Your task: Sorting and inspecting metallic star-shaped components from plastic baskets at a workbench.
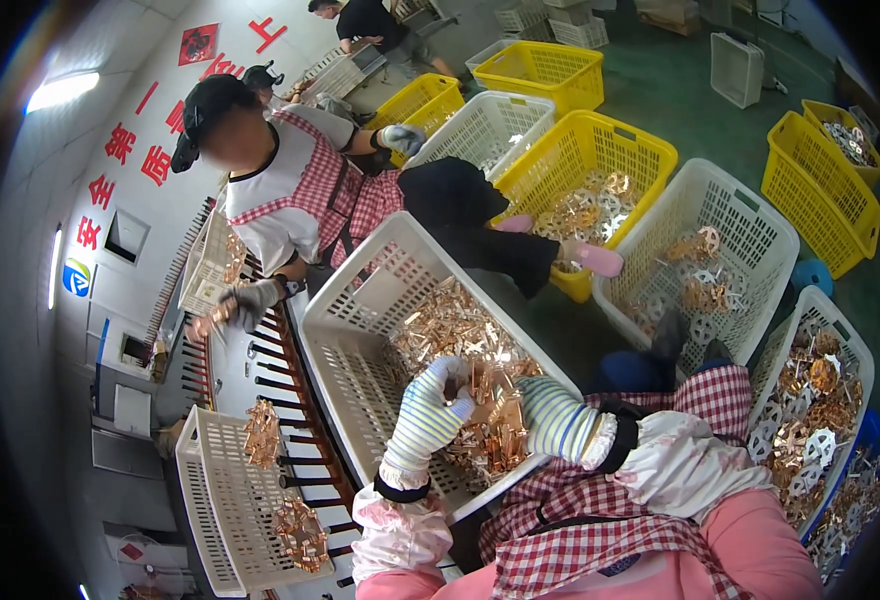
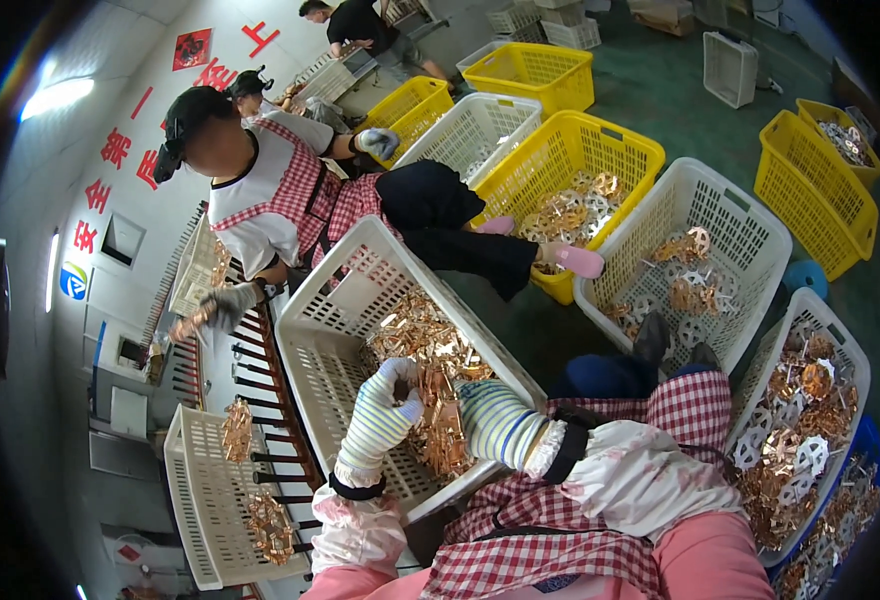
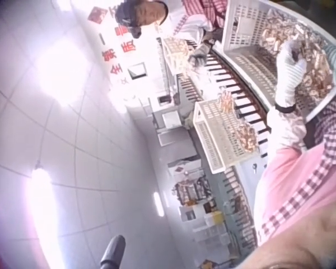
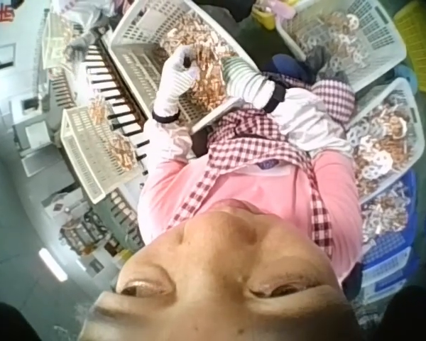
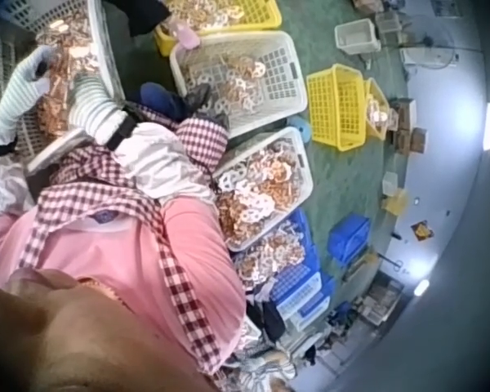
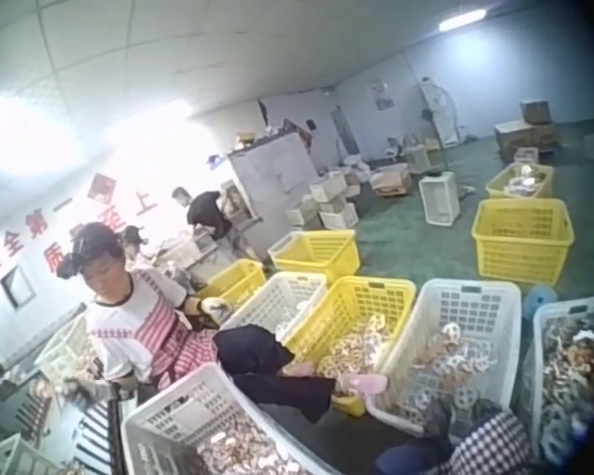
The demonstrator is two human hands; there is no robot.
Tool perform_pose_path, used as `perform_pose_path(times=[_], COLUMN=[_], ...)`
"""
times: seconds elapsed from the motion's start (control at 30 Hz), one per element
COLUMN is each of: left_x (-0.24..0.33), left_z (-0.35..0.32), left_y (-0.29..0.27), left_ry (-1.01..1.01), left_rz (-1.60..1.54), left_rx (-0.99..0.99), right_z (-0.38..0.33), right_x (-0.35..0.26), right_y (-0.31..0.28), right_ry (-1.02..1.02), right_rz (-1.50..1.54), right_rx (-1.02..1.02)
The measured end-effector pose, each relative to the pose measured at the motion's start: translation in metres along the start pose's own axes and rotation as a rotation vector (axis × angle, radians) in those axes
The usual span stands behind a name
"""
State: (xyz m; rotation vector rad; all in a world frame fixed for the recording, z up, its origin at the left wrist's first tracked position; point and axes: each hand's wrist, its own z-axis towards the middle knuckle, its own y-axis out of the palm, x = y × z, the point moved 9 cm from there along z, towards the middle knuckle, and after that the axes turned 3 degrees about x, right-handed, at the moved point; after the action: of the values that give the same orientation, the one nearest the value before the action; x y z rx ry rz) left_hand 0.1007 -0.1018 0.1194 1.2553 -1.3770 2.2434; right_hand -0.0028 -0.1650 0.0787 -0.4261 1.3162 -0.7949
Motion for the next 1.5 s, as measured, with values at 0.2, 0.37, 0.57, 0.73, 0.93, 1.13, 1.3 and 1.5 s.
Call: perform_pose_path(times=[0.2,0.37,0.57,0.73,0.93,1.13,1.3,1.5], left_x=[-0.029,-0.016,-0.020,-0.039,-0.042,-0.018,-0.017,-0.024], left_z=[-0.004,-0.007,-0.003,-0.011,-0.006,-0.007,-0.003,-0.001], left_y=[-0.023,0.003,0.014,0.021,0.008,0.024,0.026,0.021], left_ry=[-0.156,-0.258,-0.233,-0.325,-0.316,-0.495,-0.276,-0.307], left_rz=[-0.155,-0.545,-0.187,-0.308,-0.268,-0.597,-0.431,-0.333], left_rx=[0.231,0.053,-0.079,-0.154,0.090,-0.038,-0.078,-0.012], right_z=[0.000,0.002,-0.007,-0.001,-0.002,-0.010,-0.008,0.000], right_x=[0.020,0.003,0.018,0.015,0.033,0.018,0.007,0.008], right_y=[0.011,0.029,0.028,0.026,0.050,0.048,0.040,0.035], right_ry=[0.185,-0.024,0.034,0.113,-0.071,-0.292,-0.335,-0.105], right_rz=[0.105,-0.132,-0.044,-0.059,-0.021,-0.169,-0.150,-0.043], right_rx=[-0.004,-0.222,-0.051,-0.137,-0.025,0.036,0.070,-0.179])
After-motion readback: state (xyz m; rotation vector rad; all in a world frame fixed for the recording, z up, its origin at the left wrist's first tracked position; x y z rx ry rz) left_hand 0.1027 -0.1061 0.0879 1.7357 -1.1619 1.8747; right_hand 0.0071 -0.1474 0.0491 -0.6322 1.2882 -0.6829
